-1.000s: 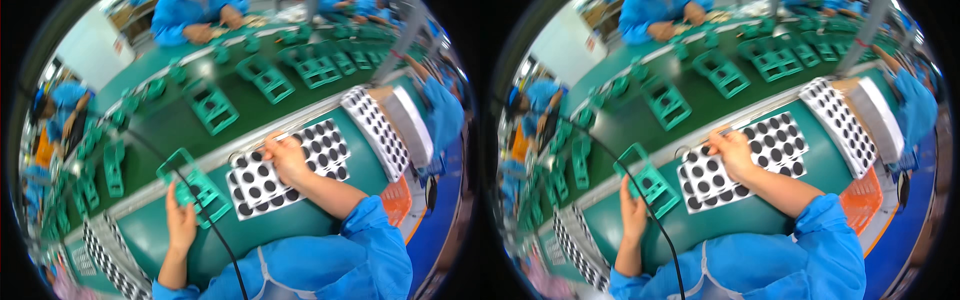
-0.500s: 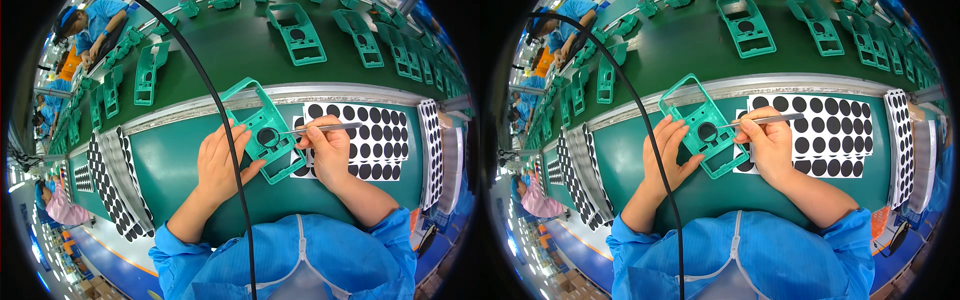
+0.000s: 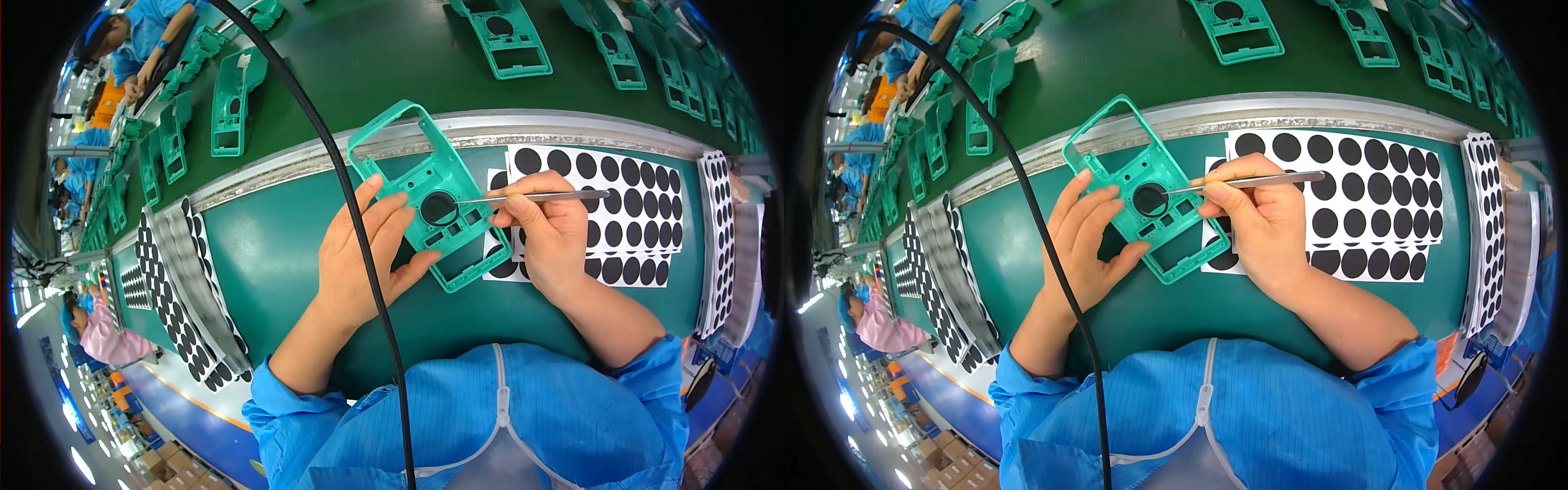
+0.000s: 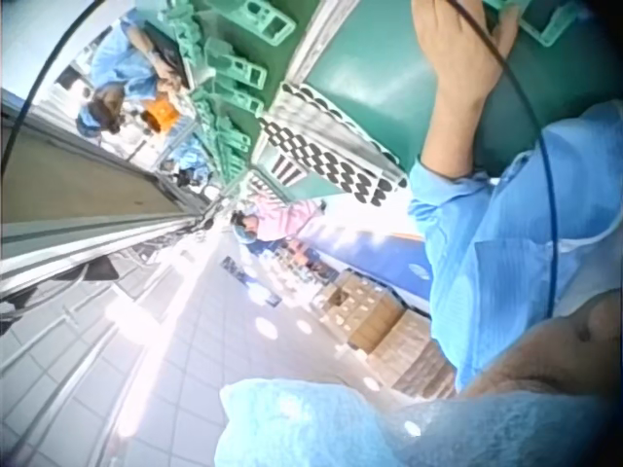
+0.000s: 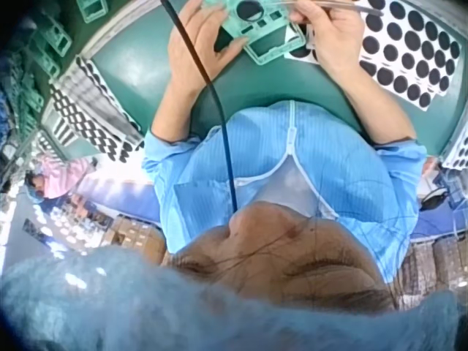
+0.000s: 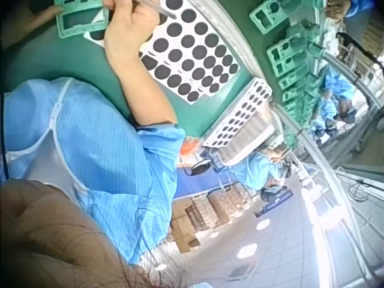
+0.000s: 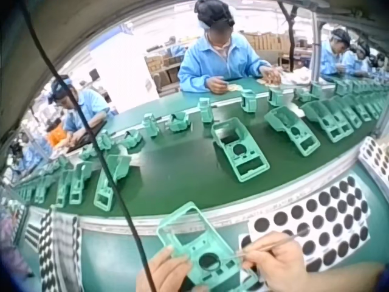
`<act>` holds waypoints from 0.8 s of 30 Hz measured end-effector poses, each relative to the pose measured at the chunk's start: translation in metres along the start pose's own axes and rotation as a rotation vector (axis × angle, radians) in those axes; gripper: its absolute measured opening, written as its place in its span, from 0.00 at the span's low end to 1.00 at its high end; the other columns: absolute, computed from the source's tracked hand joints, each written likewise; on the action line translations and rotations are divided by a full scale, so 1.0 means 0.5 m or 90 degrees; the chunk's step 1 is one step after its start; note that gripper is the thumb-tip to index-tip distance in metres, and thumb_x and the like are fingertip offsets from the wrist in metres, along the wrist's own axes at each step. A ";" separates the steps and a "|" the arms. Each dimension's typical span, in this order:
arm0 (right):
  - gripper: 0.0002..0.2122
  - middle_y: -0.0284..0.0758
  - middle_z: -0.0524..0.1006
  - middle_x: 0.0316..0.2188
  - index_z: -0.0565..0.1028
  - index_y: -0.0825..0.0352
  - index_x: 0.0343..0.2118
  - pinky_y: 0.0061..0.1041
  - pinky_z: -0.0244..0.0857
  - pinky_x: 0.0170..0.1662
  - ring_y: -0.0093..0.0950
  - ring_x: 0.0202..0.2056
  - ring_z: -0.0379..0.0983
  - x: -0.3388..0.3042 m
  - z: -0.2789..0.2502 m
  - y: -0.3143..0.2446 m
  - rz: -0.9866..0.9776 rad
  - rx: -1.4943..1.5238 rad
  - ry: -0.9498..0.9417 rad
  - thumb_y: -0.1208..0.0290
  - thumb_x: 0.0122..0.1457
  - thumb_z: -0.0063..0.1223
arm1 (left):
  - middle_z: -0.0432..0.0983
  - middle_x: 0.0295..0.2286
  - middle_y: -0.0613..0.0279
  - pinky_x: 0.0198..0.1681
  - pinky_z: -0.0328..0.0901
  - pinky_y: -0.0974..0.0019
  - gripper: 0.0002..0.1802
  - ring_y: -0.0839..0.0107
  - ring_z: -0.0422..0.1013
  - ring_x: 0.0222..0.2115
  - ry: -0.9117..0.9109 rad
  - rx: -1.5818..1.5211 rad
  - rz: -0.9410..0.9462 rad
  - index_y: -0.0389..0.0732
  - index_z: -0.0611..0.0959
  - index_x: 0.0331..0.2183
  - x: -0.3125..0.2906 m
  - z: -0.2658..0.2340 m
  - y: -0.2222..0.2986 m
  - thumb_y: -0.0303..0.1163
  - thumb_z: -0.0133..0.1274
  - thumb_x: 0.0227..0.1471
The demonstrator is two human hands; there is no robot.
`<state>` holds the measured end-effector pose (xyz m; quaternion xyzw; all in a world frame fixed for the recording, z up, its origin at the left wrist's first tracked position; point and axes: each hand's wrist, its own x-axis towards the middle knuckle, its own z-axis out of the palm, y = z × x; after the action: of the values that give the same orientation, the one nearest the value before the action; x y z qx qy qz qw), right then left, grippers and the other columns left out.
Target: The person applies black circular adhesive labels to the back of a green electronics housing using tweezers.
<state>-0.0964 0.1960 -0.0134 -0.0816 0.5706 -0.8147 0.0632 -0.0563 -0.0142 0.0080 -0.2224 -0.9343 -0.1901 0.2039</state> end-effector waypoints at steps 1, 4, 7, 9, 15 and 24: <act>0.02 0.34 0.75 0.27 0.70 0.70 0.32 0.12 0.66 0.29 0.16 0.26 0.71 0.000 0.001 0.000 0.002 0.001 0.001 0.79 0.56 0.48 | 0.73 0.36 0.57 0.43 0.65 0.58 0.26 0.53 0.66 0.46 -0.002 -0.001 -0.001 0.37 0.77 0.34 0.000 0.001 0.000 0.37 0.65 0.29; 0.02 0.34 0.75 0.27 0.70 0.70 0.32 0.12 0.65 0.29 0.16 0.26 0.71 0.000 0.000 0.000 0.004 0.014 0.006 0.79 0.56 0.48 | 0.73 0.37 0.57 0.42 0.65 0.57 0.25 0.52 0.66 0.46 -0.004 0.005 0.005 0.37 0.77 0.33 -0.001 0.001 -0.001 0.38 0.65 0.29; 0.02 0.39 0.75 0.30 0.68 0.71 0.33 0.18 0.69 0.34 0.19 0.26 0.71 0.001 -0.003 -0.001 -0.001 -0.018 -0.021 0.79 0.58 0.45 | 0.72 0.37 0.56 0.41 0.65 0.57 0.25 0.51 0.66 0.46 -0.005 0.001 0.010 0.38 0.78 0.33 -0.002 0.000 -0.001 0.38 0.65 0.29; 0.02 0.39 0.75 0.30 0.68 0.71 0.33 0.18 0.69 0.34 0.19 0.26 0.71 0.001 -0.002 -0.002 0.007 -0.027 -0.019 0.80 0.57 0.45 | 0.72 0.37 0.56 0.41 0.65 0.57 0.24 0.51 0.65 0.46 -0.005 0.008 0.010 0.38 0.78 0.32 -0.001 -0.001 0.000 0.38 0.65 0.30; 0.03 0.32 0.74 0.28 0.70 0.70 0.33 0.11 0.64 0.30 0.15 0.26 0.69 0.000 0.007 0.000 0.023 0.019 -0.005 0.79 0.56 0.48 | 0.67 0.44 0.55 0.50 0.58 0.53 0.23 0.50 0.57 0.51 -0.080 -0.012 -0.018 0.45 0.81 0.36 -0.003 -0.009 0.005 0.32 0.64 0.29; 0.02 0.32 0.74 0.28 0.71 0.69 0.33 0.11 0.65 0.31 0.14 0.26 0.69 0.001 0.009 -0.006 0.032 0.012 -0.003 0.79 0.56 0.49 | 0.63 0.48 0.54 0.54 0.48 0.54 0.18 0.50 0.52 0.52 -0.131 -0.022 -0.033 0.50 0.82 0.34 0.000 -0.013 0.003 0.32 0.61 0.33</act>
<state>-0.0957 0.1926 -0.0091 -0.0686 0.5643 -0.8182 0.0861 -0.0538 -0.0156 0.0138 -0.2203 -0.9523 -0.1873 0.0981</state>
